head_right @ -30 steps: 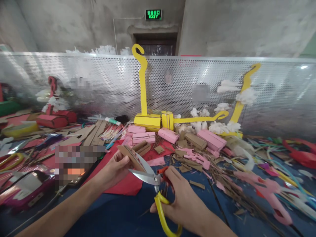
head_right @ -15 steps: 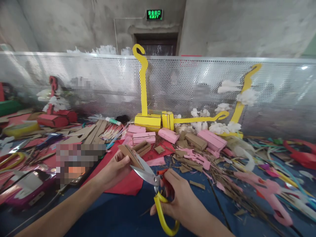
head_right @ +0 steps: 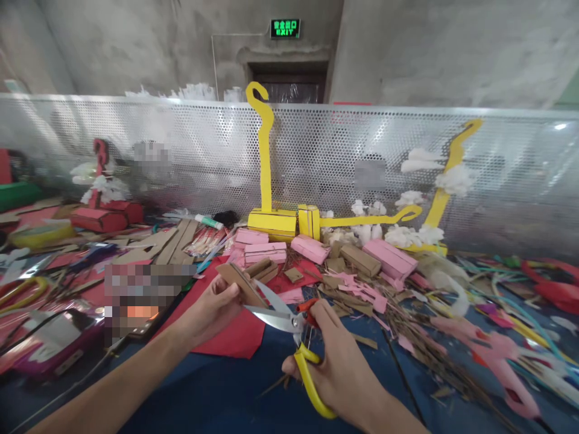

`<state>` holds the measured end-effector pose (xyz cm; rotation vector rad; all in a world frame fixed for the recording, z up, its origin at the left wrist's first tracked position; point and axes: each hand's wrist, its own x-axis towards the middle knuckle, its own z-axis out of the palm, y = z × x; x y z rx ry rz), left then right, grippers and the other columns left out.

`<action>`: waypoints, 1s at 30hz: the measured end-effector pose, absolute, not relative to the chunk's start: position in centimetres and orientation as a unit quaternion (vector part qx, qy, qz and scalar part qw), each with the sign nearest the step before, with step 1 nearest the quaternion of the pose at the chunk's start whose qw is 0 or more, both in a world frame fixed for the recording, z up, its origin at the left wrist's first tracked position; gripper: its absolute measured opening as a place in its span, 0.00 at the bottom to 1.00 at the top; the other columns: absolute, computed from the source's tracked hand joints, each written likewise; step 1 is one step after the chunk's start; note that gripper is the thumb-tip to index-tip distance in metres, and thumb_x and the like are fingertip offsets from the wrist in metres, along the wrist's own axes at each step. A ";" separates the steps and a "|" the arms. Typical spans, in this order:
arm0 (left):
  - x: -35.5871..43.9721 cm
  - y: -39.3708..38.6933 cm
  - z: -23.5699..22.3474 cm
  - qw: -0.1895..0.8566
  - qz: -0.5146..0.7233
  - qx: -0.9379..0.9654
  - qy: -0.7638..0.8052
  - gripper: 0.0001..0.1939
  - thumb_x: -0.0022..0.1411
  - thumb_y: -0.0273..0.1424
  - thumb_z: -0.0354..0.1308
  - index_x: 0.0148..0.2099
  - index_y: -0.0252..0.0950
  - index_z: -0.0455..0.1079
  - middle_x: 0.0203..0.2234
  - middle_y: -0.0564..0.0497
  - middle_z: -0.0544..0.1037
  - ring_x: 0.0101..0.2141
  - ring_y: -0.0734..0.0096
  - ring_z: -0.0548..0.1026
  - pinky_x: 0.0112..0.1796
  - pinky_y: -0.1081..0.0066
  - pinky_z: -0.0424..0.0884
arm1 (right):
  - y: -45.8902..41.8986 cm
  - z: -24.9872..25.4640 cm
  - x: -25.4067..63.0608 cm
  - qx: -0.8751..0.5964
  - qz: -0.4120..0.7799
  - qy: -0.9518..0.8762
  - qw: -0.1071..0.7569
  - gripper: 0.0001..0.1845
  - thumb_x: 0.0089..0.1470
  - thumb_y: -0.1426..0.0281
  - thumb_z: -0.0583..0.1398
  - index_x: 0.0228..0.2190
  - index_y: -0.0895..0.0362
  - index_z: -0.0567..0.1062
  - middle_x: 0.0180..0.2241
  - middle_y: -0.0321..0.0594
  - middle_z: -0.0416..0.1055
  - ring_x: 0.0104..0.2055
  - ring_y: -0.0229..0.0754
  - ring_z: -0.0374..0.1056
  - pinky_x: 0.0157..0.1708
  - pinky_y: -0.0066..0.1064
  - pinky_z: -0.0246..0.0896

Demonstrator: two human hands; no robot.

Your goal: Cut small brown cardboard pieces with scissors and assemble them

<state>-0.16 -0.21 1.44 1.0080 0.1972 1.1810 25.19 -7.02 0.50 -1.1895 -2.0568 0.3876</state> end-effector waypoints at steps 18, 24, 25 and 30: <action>-0.1 -0.5 1.4 0.717 0.517 0.462 0.075 0.10 0.58 0.29 0.73 0.43 0.38 0.79 0.36 0.52 0.84 0.37 0.71 0.80 0.40 0.73 0.73 | -6.8 -0.4 24.3 -0.481 0.222 -0.774 0.347 0.23 0.44 0.65 0.74 0.28 0.51 0.64 0.28 0.30 0.64 0.28 0.39 0.59 0.25 0.28 0.58; 0.0 -0.5 1.2 0.713 0.521 0.465 0.062 0.07 0.59 0.28 0.71 0.41 0.38 0.79 0.36 0.52 0.84 0.38 0.72 0.79 0.42 0.73 0.72 | -6.4 -0.8 24.5 -0.495 0.212 -0.768 0.349 0.25 0.46 0.63 0.73 0.23 0.52 0.60 0.25 0.29 0.61 0.25 0.37 0.57 0.24 0.28 0.55; 0.0 -0.5 1.2 0.714 0.520 0.466 0.063 0.08 0.59 0.28 0.71 0.41 0.38 0.79 0.36 0.52 0.84 0.38 0.71 0.80 0.43 0.73 0.72 | -6.4 -0.7 24.5 -0.499 0.211 -0.764 0.351 0.26 0.47 0.63 0.73 0.22 0.52 0.59 0.25 0.29 0.61 0.25 0.37 0.57 0.24 0.27 0.55; 0.0 -0.4 1.3 0.708 0.516 0.476 0.072 0.09 0.59 0.31 0.72 0.42 0.37 0.79 0.36 0.51 0.84 0.40 0.69 0.81 0.43 0.72 0.73 | -6.7 0.2 24.7 -0.500 0.201 -0.768 0.347 0.18 0.51 0.65 0.71 0.30 0.52 0.65 0.29 0.32 0.66 0.29 0.40 0.62 0.29 0.29 0.60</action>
